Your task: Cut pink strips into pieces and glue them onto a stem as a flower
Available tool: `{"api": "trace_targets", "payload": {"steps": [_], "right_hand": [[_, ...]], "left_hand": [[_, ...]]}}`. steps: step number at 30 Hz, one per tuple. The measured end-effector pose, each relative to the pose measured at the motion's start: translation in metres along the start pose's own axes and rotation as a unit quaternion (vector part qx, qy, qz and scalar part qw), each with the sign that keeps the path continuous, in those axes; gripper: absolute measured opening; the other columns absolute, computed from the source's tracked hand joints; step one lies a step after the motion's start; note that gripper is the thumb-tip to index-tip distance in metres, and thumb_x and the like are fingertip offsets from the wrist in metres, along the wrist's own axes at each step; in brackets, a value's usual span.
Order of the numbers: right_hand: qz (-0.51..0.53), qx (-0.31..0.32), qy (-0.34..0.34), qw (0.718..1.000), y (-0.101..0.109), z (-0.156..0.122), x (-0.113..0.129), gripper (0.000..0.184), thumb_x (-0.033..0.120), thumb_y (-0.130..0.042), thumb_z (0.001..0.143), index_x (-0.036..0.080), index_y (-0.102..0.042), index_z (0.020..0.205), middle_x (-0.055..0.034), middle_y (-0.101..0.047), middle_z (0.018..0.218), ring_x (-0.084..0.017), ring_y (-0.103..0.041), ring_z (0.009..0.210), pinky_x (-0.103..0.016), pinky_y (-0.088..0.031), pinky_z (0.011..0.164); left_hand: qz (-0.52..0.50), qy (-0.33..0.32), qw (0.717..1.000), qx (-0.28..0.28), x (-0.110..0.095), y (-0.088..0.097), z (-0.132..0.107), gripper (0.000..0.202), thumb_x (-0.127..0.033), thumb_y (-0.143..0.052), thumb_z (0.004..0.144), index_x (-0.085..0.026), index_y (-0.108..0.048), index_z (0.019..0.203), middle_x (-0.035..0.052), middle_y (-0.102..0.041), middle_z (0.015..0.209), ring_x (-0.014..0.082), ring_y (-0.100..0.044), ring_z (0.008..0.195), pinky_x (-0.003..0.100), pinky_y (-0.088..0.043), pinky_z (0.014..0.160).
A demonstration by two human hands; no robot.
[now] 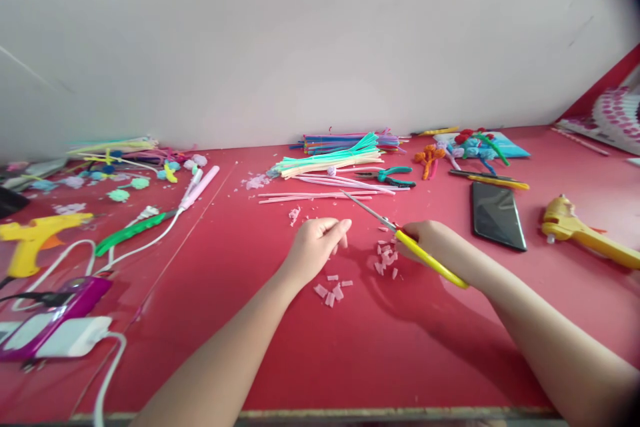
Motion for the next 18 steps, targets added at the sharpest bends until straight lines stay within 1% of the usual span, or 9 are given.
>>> {"api": "trace_targets", "payload": {"steps": [2,4,5,7,9,11,13,15,18], "right_hand": [[-0.018,-0.01,-0.015,1.0,0.001,0.002,-0.002,0.033,0.042,-0.038,0.077,0.018,-0.054,0.062,-0.0036,-0.056,0.052,-0.012,-0.047,0.045,-0.022,-0.024,0.043],[-0.009,-0.024,-0.031,0.999,0.004,0.003,-0.002,0.033,0.047,-0.041,0.074,0.018,-0.054,0.064,-0.0042,-0.058,0.056,-0.013,-0.049,0.048,-0.022,-0.026,0.045],[0.001,-0.029,-0.037,0.999,0.005,0.003,-0.001,0.034,0.049,-0.043,0.073,0.018,-0.054,0.064,-0.0039,-0.058,0.056,-0.013,-0.049,0.049,-0.021,-0.026,0.045],[0.018,-0.043,-0.046,0.998,0.008,0.003,0.0,0.035,0.052,-0.043,0.072,0.019,-0.052,0.063,-0.0025,-0.055,0.054,-0.013,-0.048,0.049,-0.021,-0.026,0.045],[0.024,-0.052,-0.047,0.997,0.008,0.002,0.001,0.036,0.052,-0.042,0.072,0.019,-0.05,0.062,-0.0015,-0.052,0.052,-0.012,-0.045,0.047,-0.021,-0.025,0.044],[0.022,-0.06,-0.044,0.997,0.007,0.001,0.003,0.035,0.051,-0.042,0.072,0.019,-0.049,0.06,-0.0009,-0.05,0.051,-0.012,-0.041,0.046,-0.022,-0.023,0.044],[0.022,-0.069,-0.038,0.997,0.006,0.0,0.005,0.034,0.049,-0.042,0.072,0.019,-0.047,0.058,-0.0004,-0.048,0.05,-0.011,-0.038,0.045,-0.021,-0.022,0.043],[0.024,-0.077,-0.034,0.996,0.005,-0.001,0.008,0.032,0.047,-0.041,0.073,0.019,-0.046,0.057,0.0003,-0.047,0.049,-0.01,-0.036,0.044,-0.021,-0.021,0.043],[0.034,-0.091,-0.03,0.995,0.003,-0.004,0.012,0.027,0.041,-0.043,0.072,0.019,-0.046,0.057,0.001,-0.046,0.048,-0.01,-0.035,0.043,-0.022,-0.021,0.043]], "left_hand": [[0.015,-0.009,1.0,0.004,-0.001,0.002,0.001,0.03,-0.037,-0.044,0.079,-0.016,-0.057,0.062,-0.0021,-0.048,0.052,0.0097,-0.044,0.049,0.021,-0.034,0.051],[0.027,-0.017,0.999,0.029,-0.003,0.005,0.001,0.018,-0.031,-0.048,0.076,-0.017,-0.059,0.073,-0.0009,-0.054,0.064,0.0112,-0.049,0.059,0.022,-0.037,0.056],[0.038,-0.022,0.997,0.057,-0.003,0.006,0.001,0.014,-0.028,-0.05,0.074,-0.017,-0.059,0.076,-0.0003,-0.056,0.069,0.0119,-0.051,0.063,0.022,-0.038,0.059],[0.074,-0.022,0.988,0.135,-0.004,0.006,-0.002,0.011,-0.024,-0.052,0.071,-0.019,-0.06,0.077,-0.0002,-0.058,0.073,0.0123,-0.053,0.066,0.022,-0.039,0.06],[0.112,-0.005,0.97,0.216,-0.003,0.003,-0.008,0.008,-0.02,-0.051,0.069,-0.019,-0.059,0.071,-0.0008,-0.057,0.073,0.0108,-0.055,0.059,0.021,-0.039,0.055],[0.145,0.014,0.955,0.26,-0.001,-0.001,-0.013,0.008,-0.018,-0.05,0.067,-0.019,-0.058,0.067,-0.0011,-0.057,0.074,0.0083,-0.054,0.048,0.021,-0.038,0.049],[0.18,0.013,0.947,0.266,0.0,-0.004,-0.016,0.006,-0.017,-0.051,0.065,-0.019,-0.056,0.063,-0.0012,-0.057,0.074,0.007,-0.052,0.041,0.021,-0.037,0.046],[0.2,0.007,0.945,0.258,0.001,-0.007,-0.018,0.006,-0.017,-0.051,0.064,-0.018,-0.055,0.06,-0.001,-0.058,0.071,0.0074,-0.052,0.039,0.021,-0.037,0.045],[0.168,0.029,0.957,0.233,0.001,-0.009,-0.016,0.011,-0.022,-0.049,0.07,-0.018,-0.054,0.06,-0.0003,-0.059,0.066,0.0084,-0.052,0.04,0.021,-0.036,0.043]]}}
Point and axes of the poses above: each hand's wrist, its own z-axis towards the middle knuckle, its own y-axis out of the back of the hand, x = y × z, the point moved 2 cm from there along z, towards the middle knuckle
